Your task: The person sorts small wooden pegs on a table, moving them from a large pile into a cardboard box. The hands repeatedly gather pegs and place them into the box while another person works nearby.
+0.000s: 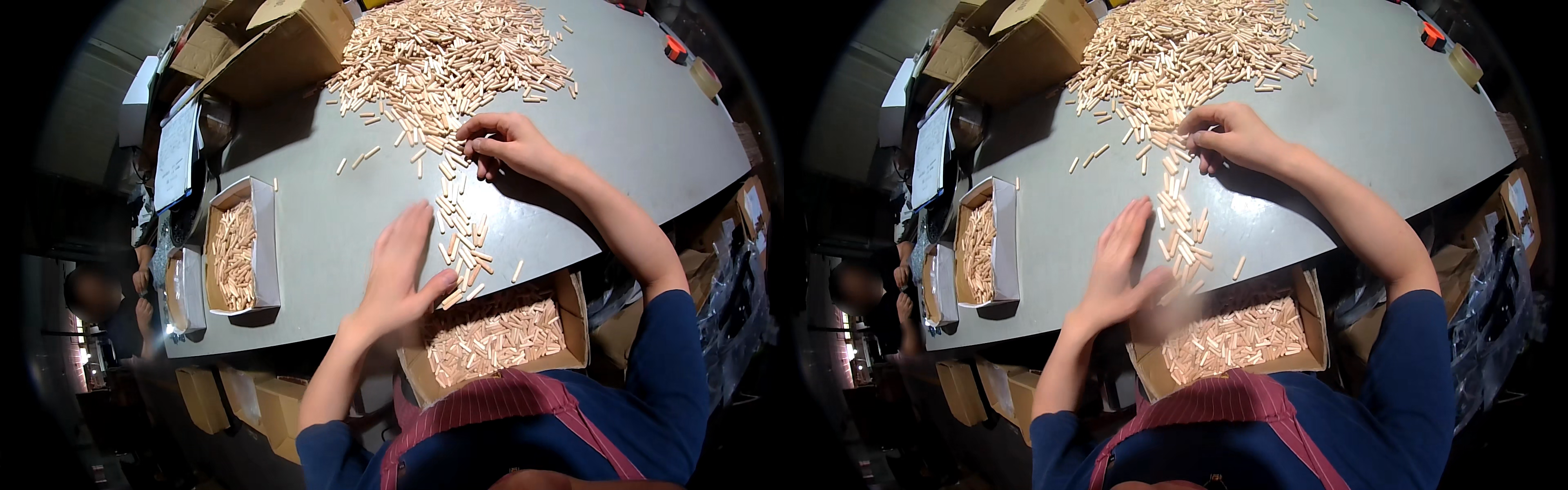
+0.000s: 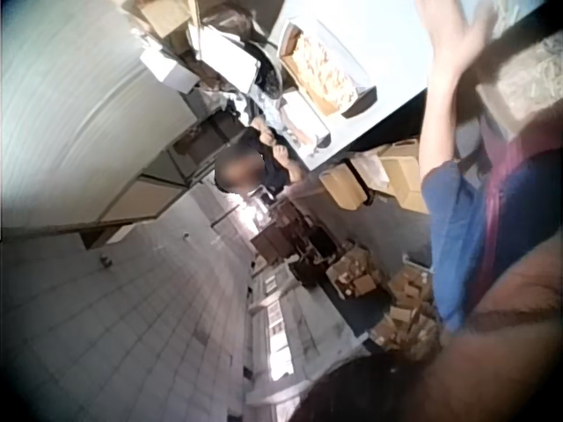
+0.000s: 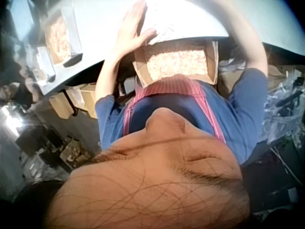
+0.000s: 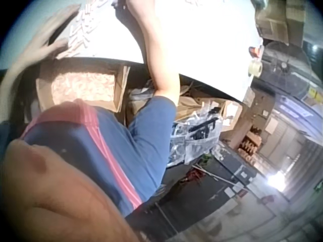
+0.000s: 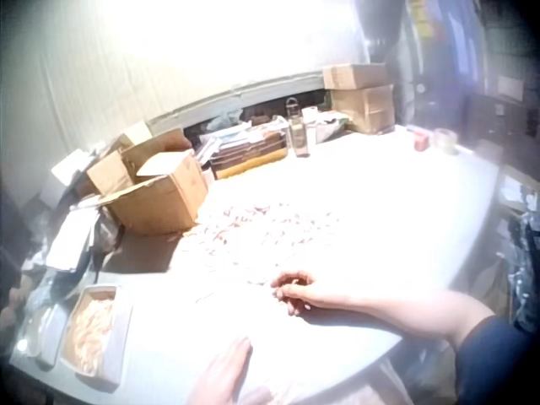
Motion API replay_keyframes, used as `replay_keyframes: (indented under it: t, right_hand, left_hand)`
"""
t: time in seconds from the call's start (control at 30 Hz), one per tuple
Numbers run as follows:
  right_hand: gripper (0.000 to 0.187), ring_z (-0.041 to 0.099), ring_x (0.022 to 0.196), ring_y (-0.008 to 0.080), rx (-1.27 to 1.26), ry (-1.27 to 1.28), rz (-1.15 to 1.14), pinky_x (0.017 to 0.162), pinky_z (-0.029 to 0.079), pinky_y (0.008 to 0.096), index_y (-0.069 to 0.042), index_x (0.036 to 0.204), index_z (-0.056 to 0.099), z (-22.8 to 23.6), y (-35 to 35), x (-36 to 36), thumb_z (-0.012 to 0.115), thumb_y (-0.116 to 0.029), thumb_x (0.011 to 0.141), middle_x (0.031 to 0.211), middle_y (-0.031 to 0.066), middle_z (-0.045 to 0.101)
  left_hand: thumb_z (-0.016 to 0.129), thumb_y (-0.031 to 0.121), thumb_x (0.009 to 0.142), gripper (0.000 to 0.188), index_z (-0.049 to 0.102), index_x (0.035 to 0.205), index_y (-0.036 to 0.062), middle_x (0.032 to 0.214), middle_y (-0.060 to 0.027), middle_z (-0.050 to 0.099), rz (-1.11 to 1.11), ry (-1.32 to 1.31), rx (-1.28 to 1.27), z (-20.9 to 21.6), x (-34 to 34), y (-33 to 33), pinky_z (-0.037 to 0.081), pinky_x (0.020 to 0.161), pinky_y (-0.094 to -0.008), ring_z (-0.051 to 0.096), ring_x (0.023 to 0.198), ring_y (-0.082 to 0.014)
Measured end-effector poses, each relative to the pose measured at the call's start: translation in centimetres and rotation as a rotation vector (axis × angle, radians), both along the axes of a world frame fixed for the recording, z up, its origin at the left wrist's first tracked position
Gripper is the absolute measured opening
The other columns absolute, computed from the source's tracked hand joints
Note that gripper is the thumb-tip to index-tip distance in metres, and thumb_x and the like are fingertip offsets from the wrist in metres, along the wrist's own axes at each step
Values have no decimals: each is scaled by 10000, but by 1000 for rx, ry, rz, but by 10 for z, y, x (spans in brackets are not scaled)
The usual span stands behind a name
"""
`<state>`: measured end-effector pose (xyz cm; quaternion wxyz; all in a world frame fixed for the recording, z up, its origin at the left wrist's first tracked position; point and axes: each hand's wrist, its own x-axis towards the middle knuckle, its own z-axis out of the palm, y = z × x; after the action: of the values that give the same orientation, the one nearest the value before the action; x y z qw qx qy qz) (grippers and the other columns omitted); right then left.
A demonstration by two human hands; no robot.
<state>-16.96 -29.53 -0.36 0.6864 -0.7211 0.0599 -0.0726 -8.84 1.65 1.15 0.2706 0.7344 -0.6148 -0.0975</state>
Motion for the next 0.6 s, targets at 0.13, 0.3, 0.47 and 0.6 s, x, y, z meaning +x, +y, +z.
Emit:
replay_keyframes:
  t: [0.13, 0.3, 0.47, 0.6]
  right_hand:
    - [279, 722, 721, 128, 19, -13, -34, 615, 589, 259, 7, 1326, 623, 1, 1, -3, 600, -88, 1065, 1016, 67, 703]
    - [274, 721, 719, 125, 45, -47, -80, 610, 590, 256, 2, 1322, 618, 3, -2, -3, 609, -111, 1072, 1019, 66, 701]
    - [228, 727, 724, 130, 74, -28, -48, 611, 595, 256, 7, 1274, 630, -6, -8, -1, 593, -86, 1068, 981, 67, 701]
    - [174, 723, 689, 162, 119, -37, -84, 612, 607, 296, 59, 1140, 672, 0, -2, -1, 571, -14, 1019, 891, 111, 704]
  left_hand:
    - [678, 466, 996, 856, 372, 1584, -77, 1641, -315, 381, -120, -33, -58, -1, 8, -33, 250, 1271, -526, 343, 1552, -455]
    - [630, 480, 1036, 828, 366, 1597, -69, 1659, -300, 365, -273, -103, 9, 5, 5, -54, 260, 1285, -535, 314, 1571, -449]
    - [561, 522, 1062, 805, 373, 1617, -31, 1679, -243, 372, -445, -203, 93, 9, -5, -42, 278, 1281, -523, 329, 1575, -417]
    - [532, 477, 1085, 752, 375, 1621, -26, 1673, -232, 390, -507, -116, 140, 6, -26, -17, 272, 1289, -519, 333, 1581, -394]
